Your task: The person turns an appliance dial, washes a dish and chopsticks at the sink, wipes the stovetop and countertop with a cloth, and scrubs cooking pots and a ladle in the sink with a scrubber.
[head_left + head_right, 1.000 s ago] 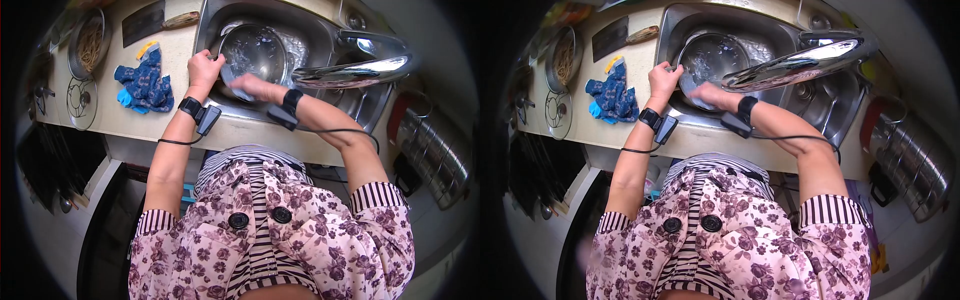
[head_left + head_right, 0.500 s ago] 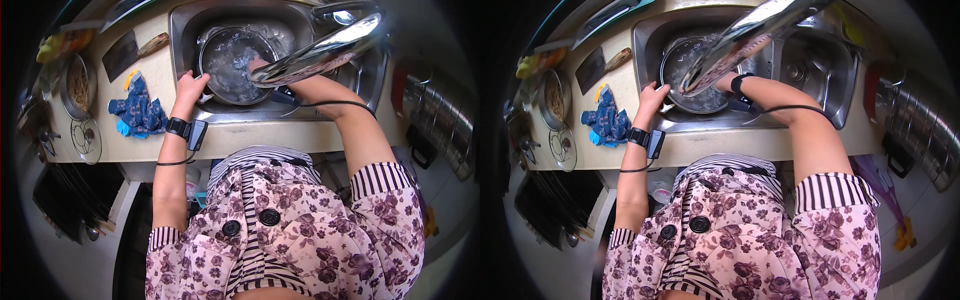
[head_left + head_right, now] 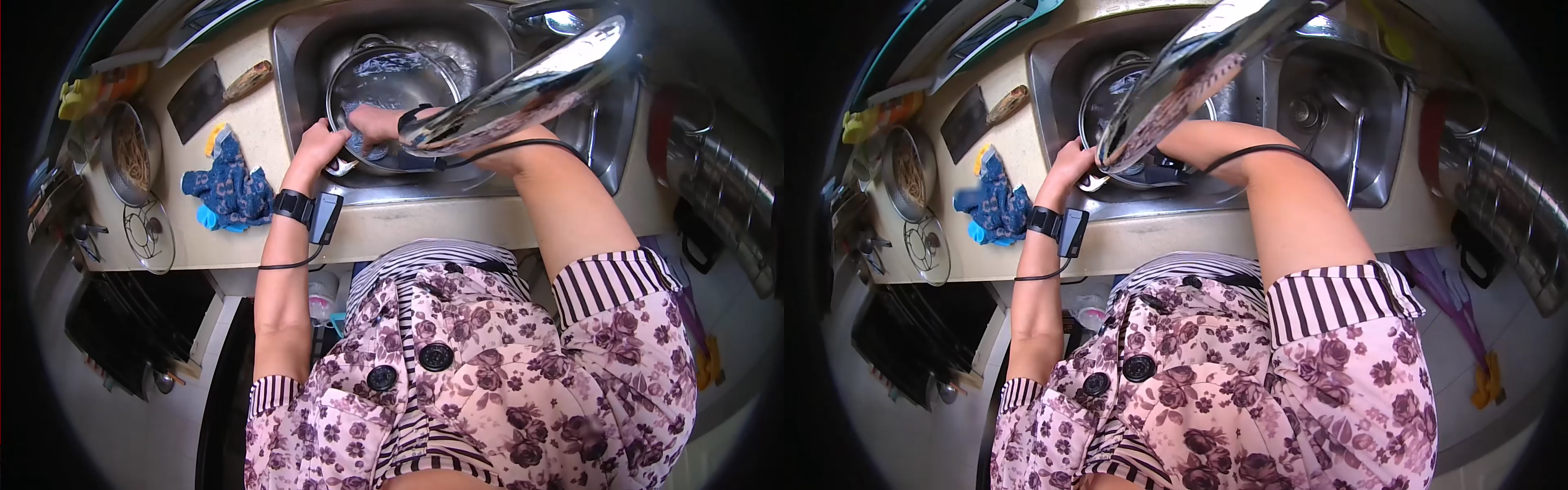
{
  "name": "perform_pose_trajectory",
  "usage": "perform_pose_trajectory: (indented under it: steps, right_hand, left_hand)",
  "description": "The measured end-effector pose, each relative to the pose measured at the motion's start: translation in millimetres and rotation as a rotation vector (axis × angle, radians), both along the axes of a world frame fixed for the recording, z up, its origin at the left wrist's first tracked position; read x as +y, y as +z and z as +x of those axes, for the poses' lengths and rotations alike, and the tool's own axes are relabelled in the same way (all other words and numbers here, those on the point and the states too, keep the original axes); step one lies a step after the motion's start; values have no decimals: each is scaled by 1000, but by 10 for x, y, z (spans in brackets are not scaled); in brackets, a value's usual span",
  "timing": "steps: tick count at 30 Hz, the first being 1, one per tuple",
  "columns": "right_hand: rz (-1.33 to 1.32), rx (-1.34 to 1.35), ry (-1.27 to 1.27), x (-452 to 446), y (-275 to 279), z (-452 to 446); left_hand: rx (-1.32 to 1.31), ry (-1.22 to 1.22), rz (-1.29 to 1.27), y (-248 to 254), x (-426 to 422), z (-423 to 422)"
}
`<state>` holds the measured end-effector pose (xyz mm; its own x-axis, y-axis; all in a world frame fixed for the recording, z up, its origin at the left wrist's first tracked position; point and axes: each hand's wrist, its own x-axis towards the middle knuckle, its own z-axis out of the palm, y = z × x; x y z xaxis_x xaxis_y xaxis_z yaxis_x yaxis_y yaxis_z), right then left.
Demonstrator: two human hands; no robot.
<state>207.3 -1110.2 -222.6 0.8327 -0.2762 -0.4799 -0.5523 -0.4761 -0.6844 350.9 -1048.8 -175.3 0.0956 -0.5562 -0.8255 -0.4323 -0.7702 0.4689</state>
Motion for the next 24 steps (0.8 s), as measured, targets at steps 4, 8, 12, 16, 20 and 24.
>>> perform_pose_trajectory:
  steps: [4, 8, 12, 16, 20, 24]
  right_hand:
    - [-85, 112, 62, -119, -361, -416]
    - [-125, 164, 45, -143, -251, -848]
    - [-81, 185, 11, 184, -487, -623]
    - [-106, 34, -144, 295, -449, -233]
    - [-94, 93, -215, 97, -347, -19]
    - [-121, 123, -60, 110, -404, -390]
  left_hand:
    - [-92, -99, -143, -83, 0, 26]
    - [-109, -113, -160, -5, -29, -6]
    - [-146, -137, -194, 56, -53, -13]
    - [-118, -128, -178, 165, -76, -25]
    - [-99, -114, -111, 206, -68, 0]
    - [-162, -185, -172, -3, -43, 34]
